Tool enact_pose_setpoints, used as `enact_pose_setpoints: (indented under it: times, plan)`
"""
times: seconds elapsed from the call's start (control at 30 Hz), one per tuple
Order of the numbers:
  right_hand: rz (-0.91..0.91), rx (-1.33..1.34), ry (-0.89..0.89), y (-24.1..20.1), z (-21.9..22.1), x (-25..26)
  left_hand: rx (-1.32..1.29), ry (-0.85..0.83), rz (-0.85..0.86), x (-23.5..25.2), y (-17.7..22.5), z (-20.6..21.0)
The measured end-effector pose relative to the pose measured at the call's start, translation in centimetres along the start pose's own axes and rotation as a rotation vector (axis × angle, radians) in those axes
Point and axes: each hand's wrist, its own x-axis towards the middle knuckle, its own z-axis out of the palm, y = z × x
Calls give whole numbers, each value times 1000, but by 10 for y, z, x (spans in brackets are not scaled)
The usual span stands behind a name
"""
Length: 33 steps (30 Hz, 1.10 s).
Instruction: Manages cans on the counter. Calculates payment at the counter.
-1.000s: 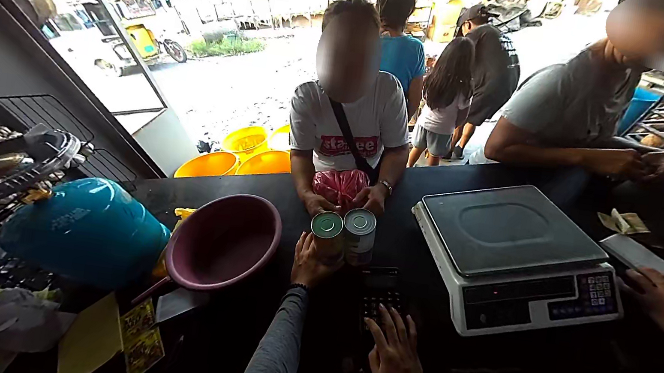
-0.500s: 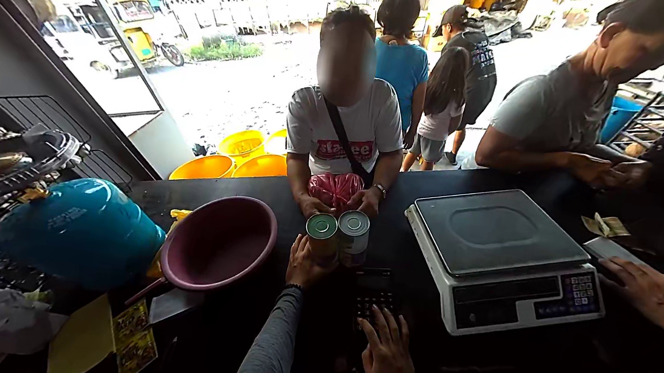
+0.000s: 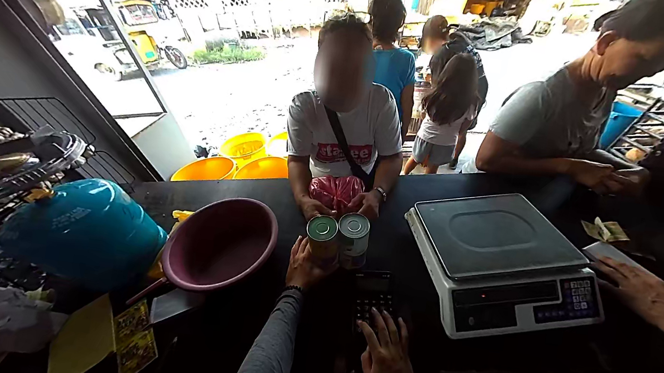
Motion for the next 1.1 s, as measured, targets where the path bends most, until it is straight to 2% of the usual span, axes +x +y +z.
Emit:
enact_pose_setpoints:
  times: [0.9, 1.1]
  plan:
    - [-8, -10, -5, 1, 3, -2, 14, 21, 8, 0, -7, 5]
    - [-3, -13, 2, 1, 4, -5, -12, -25, -36, -2, -1, 1]
